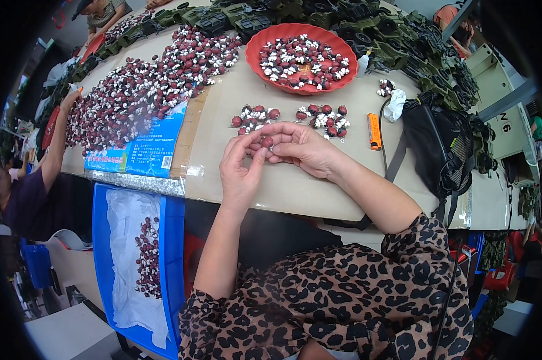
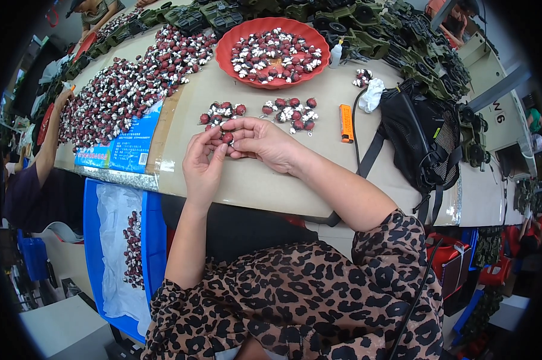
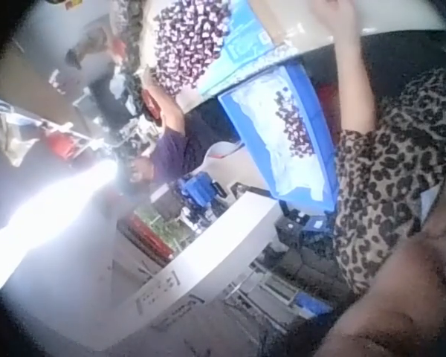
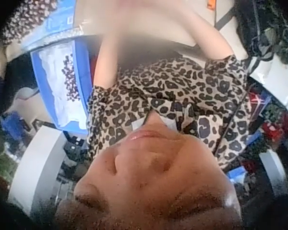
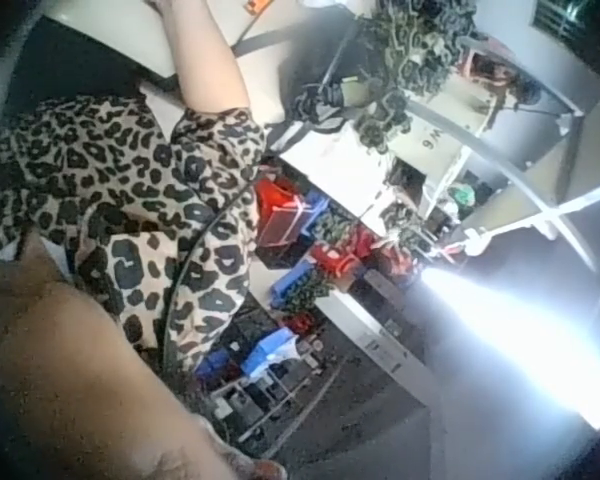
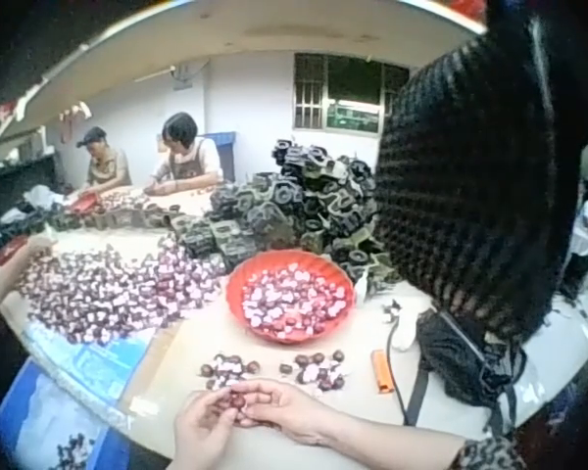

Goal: The person assembles small plastic ladybug toys by hand, joining red and white plastic components together.

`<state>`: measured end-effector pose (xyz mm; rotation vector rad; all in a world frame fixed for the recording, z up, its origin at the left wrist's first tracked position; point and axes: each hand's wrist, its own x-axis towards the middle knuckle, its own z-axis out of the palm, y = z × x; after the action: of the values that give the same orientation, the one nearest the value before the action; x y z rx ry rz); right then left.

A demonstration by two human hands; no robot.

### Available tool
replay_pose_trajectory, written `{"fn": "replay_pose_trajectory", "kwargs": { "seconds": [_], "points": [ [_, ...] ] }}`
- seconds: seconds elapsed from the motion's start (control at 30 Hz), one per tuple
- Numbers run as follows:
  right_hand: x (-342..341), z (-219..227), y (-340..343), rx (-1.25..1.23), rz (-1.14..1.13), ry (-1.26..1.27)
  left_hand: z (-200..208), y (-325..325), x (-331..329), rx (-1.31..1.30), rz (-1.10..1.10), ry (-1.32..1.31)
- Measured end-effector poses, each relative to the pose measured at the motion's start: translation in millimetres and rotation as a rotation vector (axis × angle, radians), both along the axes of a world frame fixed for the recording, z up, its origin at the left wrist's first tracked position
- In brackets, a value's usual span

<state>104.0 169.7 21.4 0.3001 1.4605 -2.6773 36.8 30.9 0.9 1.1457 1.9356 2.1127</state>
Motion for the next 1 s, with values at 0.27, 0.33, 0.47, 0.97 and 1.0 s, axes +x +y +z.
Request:
{"fn": "replay_pose_trajectory", "kwargs": {
  "seconds": [0.27, 0.33, 0.47, 0.97, 1.0],
  "points": [
    [-0.1, -2.3, -3.0, 0.36, -0.111, 0.118, -2.2, -2.1, -0.9, 0.007, -0.071, -0.113],
    [0.2, -1.1, -3.0, 0.427, -0.127, 0.139, -5.4, -2.3, -1.5, 0.002, -0.081, -0.152],
    [0.7, 1.8, 0.8, 0.304, -0.132, 0.028, -4.9, -2.5, -0.2, 0.023, -0.088, -0.162],
    [-0.7, 0.2, 9.0, 0.411, -0.249, -0.006, 0.0, -10.1, -7.3, 0.269, -0.056, -0.374],
    [-0.6, -0.5, 11.2, 0.534, -0.312, -0.038, -0.8, -12.2, -10.5, 0.405, -0.06, -0.486]
  ]
}}
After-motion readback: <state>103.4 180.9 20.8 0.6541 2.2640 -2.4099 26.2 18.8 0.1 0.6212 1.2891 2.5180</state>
